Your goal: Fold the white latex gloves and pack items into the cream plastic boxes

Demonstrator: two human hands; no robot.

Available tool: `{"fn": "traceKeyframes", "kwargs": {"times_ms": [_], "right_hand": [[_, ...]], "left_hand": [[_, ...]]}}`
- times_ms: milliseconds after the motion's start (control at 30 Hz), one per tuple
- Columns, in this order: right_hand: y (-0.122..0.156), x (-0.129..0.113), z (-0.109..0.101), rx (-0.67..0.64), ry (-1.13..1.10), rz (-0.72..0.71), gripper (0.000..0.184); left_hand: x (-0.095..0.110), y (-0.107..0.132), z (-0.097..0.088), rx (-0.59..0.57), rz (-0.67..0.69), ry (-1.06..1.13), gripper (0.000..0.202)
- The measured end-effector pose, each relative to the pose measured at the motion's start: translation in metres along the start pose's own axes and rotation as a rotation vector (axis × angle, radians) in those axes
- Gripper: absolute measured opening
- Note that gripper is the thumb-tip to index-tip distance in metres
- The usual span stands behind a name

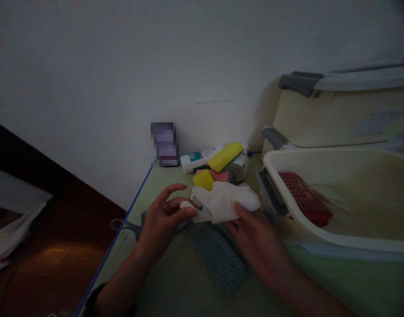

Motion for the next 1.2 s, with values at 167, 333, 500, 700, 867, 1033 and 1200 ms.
{"fn": "traceKeyframes", "kwargs": {"times_ms": [167,333,500,700,867,1033,1200], "right_hand": [[0.0,0.001,0.0,0.017,-0.015,0.0,0.041],[0.003,0.001,0.002,-0.073,-0.022,0.009,0.048],[0.007,0.002,0.003,-0.126,-0.023,0.028,0.053],[0.008,0.004,0.002,-0.129,0.032,0.039,0.049],[0.008,0.005,0.0,-0.164,0.092,0.057,0.045],[0.007,0.005,-0.002,-0.15,0.122,0.043,0.05],[0.004,0.005,0.0,-0.151,0.026,0.045,0.048]], "left_hand": [[0.007,0.004,0.0,-0.02,0.063,-0.013,0.03],[0.0,0.0,0.0,0.02,0.005,-0.155,0.024],[-0.007,-0.003,0.0,0.051,0.004,-0.185,0.028],[-0.015,-0.008,-0.006,0.025,-0.069,-0.191,0.026],[-0.018,-0.009,-0.009,-0.026,-0.069,-0.15,0.025],[-0.016,-0.006,-0.006,-0.055,-0.08,-0.061,0.023],[-0.013,-0.005,-0.002,-0.053,-0.21,0.007,0.029]]}}
Point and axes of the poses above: each hand's wrist, its own y-axis away from the middle knuckle, its own z-axis out of the palm, x = y × z, the point moved 2 cm from there along -y, towards the middle knuckle, and after that the axes turned 8 degrees about y, right-handed, at the moved point
